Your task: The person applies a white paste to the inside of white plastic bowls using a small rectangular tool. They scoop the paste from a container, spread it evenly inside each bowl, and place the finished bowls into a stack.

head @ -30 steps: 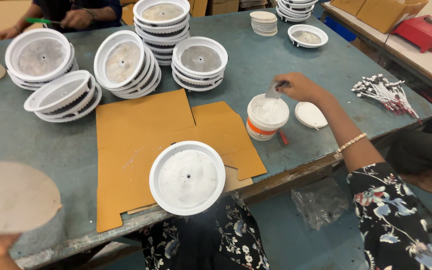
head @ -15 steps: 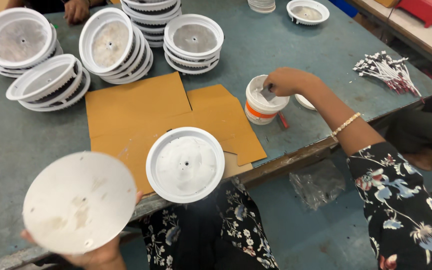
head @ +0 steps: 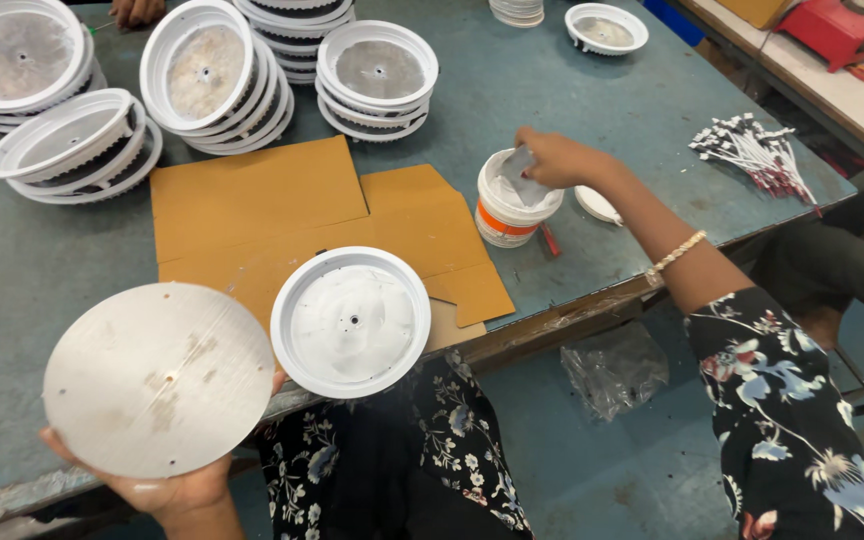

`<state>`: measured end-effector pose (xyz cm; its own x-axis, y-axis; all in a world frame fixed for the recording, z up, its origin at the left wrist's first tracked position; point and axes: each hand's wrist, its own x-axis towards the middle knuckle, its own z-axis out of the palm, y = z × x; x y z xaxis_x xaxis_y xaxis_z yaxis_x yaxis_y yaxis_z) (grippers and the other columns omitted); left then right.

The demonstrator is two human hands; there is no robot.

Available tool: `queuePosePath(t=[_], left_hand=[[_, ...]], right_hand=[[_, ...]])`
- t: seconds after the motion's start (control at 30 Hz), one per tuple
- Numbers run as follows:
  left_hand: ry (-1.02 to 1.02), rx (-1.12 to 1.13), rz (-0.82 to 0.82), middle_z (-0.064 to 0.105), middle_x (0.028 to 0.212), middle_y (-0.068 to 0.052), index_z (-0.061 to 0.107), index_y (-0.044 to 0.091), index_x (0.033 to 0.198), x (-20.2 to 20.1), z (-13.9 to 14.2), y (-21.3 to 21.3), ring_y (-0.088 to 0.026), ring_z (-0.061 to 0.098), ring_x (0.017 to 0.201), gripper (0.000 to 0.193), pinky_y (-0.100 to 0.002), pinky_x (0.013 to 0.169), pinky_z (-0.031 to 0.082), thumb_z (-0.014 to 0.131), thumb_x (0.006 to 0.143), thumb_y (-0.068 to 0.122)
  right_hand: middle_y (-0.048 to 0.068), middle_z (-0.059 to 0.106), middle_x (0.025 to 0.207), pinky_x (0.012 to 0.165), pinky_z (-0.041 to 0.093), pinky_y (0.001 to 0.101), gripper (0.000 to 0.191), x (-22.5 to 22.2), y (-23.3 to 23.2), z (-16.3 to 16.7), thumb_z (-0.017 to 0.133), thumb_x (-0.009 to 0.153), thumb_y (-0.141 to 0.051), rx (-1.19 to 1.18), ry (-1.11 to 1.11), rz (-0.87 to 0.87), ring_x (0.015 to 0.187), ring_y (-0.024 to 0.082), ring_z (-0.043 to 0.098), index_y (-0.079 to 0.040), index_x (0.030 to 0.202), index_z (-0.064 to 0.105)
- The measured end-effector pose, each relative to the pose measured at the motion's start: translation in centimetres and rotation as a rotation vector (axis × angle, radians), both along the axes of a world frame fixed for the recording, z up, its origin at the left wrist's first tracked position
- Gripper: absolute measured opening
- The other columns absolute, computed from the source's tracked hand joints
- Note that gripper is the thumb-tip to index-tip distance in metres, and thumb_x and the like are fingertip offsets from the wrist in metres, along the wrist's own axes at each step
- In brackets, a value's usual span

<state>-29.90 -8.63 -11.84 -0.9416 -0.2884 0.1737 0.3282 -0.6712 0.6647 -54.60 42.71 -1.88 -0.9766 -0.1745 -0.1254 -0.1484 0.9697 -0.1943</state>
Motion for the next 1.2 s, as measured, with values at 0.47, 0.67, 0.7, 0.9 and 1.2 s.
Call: queuePosePath(t=[0.47, 0.67, 0.7, 0.9, 1.2], left_hand=[[-0.141, 0.590, -0.457, 0.041, 0.160, -0.014, 0.040, 0.017, 0.155, -4.0, -2.0, 9.9, -0.041, 0.040, 0.143, 0.086, -0.068, 0.114, 0.034, 0.053, 0.089, 0.070], [-0.174, 0.703, -0.444, 0.052, 0.148, -0.015, 0.045, 0.012, 0.150, -5.6, -2.7, 12.9, -0.035, 0.051, 0.133, 0.082, -0.059, 0.112, 0.042, 0.051, 0.091, 0.068], [-0.155, 0.698, -0.438, 0.052, 0.147, -0.015, 0.046, 0.011, 0.150, -5.7, -2.7, 13.1, -0.035, 0.052, 0.133, 0.081, -0.057, 0.112, 0.043, 0.050, 0.092, 0.067], [-0.078, 0.710, -0.431, 0.056, 0.145, -0.013, 0.047, 0.008, 0.150, -6.3, -3.8, 12.6, -0.028, 0.053, 0.132, 0.077, -0.046, 0.113, 0.043, 0.043, 0.099, 0.065], [-0.027, 0.489, -0.349, 0.055, 0.138, -0.017, 0.045, 0.004, 0.150, -6.8, -6.1, 10.5, -0.029, 0.057, 0.126, 0.073, -0.044, 0.109, 0.048, 0.036, 0.106, 0.062]], right_hand=[[0.012, 0.068, 0.105, 0.083, 0.062, 0.0336, 0.031, 5.0, -4.2, 2.8, 0.067, 0.093, -0.005, -1.137, -0.038, -0.101, 0.090, 0.021, 0.074, -0.005, 0.120, 0.052], [0.007, 0.069, 0.114, 0.098, 0.057, 0.0305, 0.031, 12.0, -15.3, -1.7, 0.067, 0.096, -0.005, -1.379, -0.058, -0.023, 0.100, 0.011, 0.067, 0.000, 0.127, 0.064], [0.006, 0.067, 0.111, 0.098, 0.053, 0.0293, 0.033, 13.4, -17.0, -2.7, 0.065, 0.098, -0.004, -1.300, 0.013, 0.007, 0.101, 0.012, 0.064, -0.001, 0.131, 0.067], [0.011, 0.066, 0.144, 0.113, 0.046, 0.0347, 0.047, 17.4, -26.7, -7.8, 0.051, 0.094, 0.007, -1.084, 0.353, 0.173, 0.136, 0.021, 0.061, -0.005, 0.138, 0.064], [0.015, 0.072, 0.131, 0.116, 0.040, 0.0434, 0.049, 21.8, -29.3, -6.1, 0.055, 0.083, 0.008, -0.661, 0.597, 0.331, 0.128, 0.030, 0.065, -0.003, 0.128, 0.071]])
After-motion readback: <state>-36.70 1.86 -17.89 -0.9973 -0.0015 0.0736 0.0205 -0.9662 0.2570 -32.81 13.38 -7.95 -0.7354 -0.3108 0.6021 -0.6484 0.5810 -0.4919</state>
